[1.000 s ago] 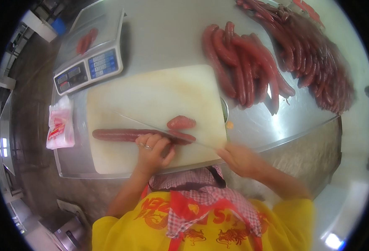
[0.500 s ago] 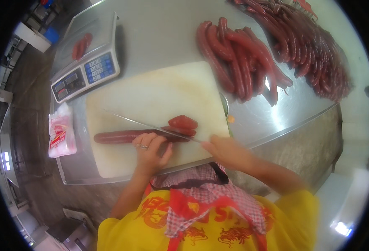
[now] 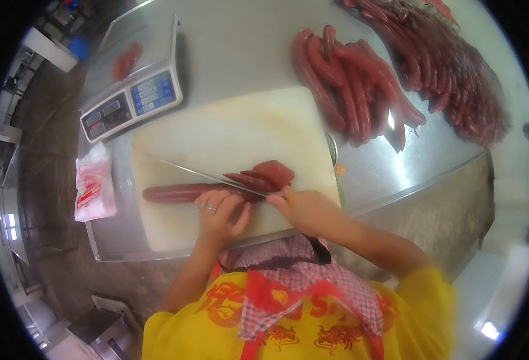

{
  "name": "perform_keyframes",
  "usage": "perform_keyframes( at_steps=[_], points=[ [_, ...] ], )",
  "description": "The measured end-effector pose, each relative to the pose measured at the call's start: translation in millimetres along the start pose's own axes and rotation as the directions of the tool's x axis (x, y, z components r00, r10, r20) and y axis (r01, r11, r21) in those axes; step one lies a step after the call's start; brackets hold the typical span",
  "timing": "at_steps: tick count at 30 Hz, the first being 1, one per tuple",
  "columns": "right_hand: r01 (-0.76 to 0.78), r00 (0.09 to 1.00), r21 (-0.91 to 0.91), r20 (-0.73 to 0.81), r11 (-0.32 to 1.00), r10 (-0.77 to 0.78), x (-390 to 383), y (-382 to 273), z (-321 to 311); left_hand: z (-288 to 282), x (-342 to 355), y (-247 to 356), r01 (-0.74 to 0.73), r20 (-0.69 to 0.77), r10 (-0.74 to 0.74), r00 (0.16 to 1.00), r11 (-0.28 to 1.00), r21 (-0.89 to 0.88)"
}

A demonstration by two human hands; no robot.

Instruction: The person places pieces of red meat into a plastic bag, weighs them, and stores the bag in a freezer. Then, the person repeatedly slices long pieces of red meat on a cutting board using a knife, placing the cut pieces onto a digital scale.

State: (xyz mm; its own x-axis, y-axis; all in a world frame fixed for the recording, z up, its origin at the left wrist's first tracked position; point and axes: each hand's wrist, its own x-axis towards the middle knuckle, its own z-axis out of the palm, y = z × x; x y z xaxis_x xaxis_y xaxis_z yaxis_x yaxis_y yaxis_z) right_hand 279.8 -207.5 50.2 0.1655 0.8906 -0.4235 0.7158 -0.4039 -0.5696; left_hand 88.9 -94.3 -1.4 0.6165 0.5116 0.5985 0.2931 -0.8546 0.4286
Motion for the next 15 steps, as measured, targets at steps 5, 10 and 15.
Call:
perform_keyframes(
  at_steps=[5, 10, 15],
  points=[
    [-0.115, 0.989, 0.02, 0.09, 0.993, 0.113, -90, 8, -50, -7, -3, -11, 0.079, 0.03, -0.079, 0.996, 0.997, -0.011],
    [-0.176, 0.983, 0.003, 0.049, 0.984, 0.176, -61, 3, -23, -4, -2, -10, 0.099, 0.025, -0.098, 0.995, 0.994, -0.04],
    [0.063, 0.997, 0.048, -0.05, 0.997, -0.061, 8, -14, 19, -10, -2, -10, 0.045, -0.023, -0.045, 0.999, 0.999, 0.0]
  ],
)
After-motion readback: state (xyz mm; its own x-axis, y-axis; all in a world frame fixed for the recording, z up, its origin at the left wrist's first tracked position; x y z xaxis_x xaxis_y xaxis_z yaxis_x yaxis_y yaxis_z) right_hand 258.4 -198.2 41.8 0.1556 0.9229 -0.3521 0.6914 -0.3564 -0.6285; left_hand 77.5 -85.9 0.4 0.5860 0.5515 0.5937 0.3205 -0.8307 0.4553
